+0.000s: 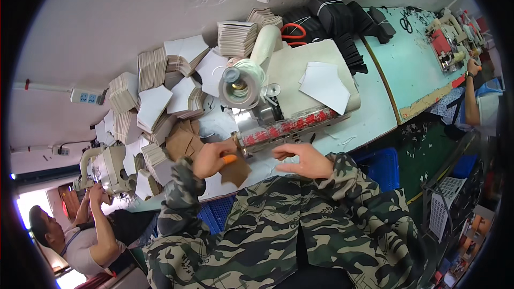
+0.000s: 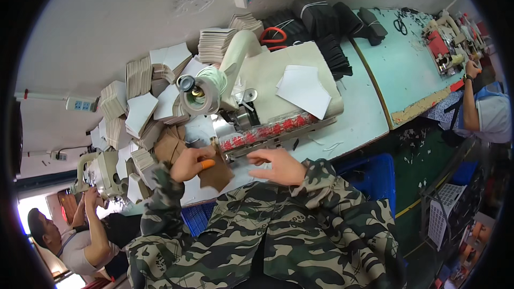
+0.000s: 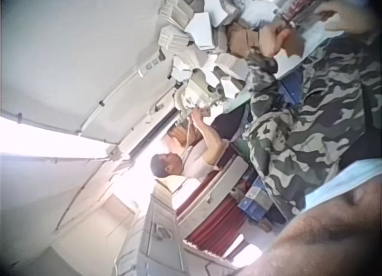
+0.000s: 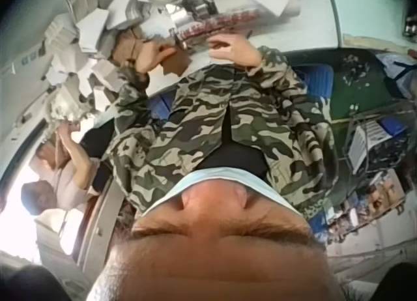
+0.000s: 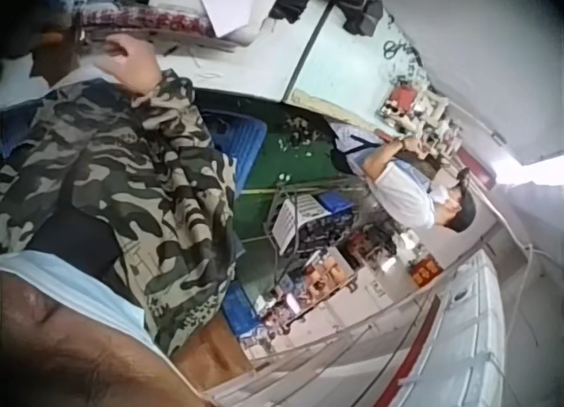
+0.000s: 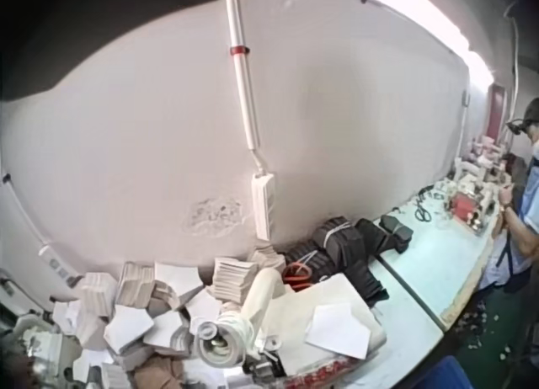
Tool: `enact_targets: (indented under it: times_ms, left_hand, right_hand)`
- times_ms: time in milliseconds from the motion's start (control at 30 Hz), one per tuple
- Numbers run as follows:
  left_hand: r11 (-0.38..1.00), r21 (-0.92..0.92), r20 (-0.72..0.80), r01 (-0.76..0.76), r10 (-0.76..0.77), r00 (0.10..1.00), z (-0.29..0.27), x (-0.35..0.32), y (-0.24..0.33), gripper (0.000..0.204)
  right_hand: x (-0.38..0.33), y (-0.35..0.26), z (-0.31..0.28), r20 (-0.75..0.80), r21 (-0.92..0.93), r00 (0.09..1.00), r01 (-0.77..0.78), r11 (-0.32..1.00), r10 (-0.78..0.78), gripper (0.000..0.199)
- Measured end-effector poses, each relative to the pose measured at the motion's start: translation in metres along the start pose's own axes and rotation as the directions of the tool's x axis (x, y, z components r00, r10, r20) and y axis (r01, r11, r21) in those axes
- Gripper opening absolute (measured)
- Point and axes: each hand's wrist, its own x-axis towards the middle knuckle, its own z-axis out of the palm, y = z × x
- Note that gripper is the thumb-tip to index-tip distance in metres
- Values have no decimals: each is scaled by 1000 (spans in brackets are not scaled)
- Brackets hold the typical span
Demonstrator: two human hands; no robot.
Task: The worker is using a leather skiving machine to thin the edges of shoe upper components.
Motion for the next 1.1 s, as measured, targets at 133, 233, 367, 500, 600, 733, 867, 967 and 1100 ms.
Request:
enact_targets:
  times_ms: [133, 233, 367, 500, 600, 733, 867, 967, 1100]
  left_hand:
    - [776, -628, 44, 62, -44, 998, -14, 25, 32, 23]
    - [833, -545, -195, -97, -13, 981, -4, 39, 32, 22]
    - [928, -297, -423, -226, 84, 902, -5, 36, 43, 23]
    - [933, -227, -455, -278, 150, 878, -10, 24, 57, 21]
    - [585, -811, 41, 2, 54, 998, -14, 23, 42, 22]
    - [922, -373, -25, 106, -124, 992, -16, 43, 38, 37]
    - [931, -315, -19, 187, -203, 979, -24, 51, 46, 37]
    - [922, -362, -12, 141, -156, 988, -23, 58, 30, 37]
    - [950, -307, 11, 59, -59, 998, -20, 84, 22, 32]
  right_hand:
    - [10, 32, 29, -11, 299, 992, -117, 947, 126, 35]
    - [17, 32, 31, -12, 476, 951, -265, 839, 307, 27]
    - [13, 16, 28, 58, 630, 923, -330, 703, 381, 20]
    - [5, 23, 28, 96, 660, 932, -323, 679, 350, 17]
    - [1, 11, 29, 204, 683, 928, -363, 634, 311, 18]
    - [15, 28, 34, -31, 384, 977, -181, 905, 209, 21]
    - [12, 27, 25, -4, 587, 916, -323, 742, 402, 23]
    - [12, 21, 30, 3, 627, 921, -305, 716, 390, 22]
    - [3, 13, 19, 2, 751, 907, -279, 598, 422, 25]
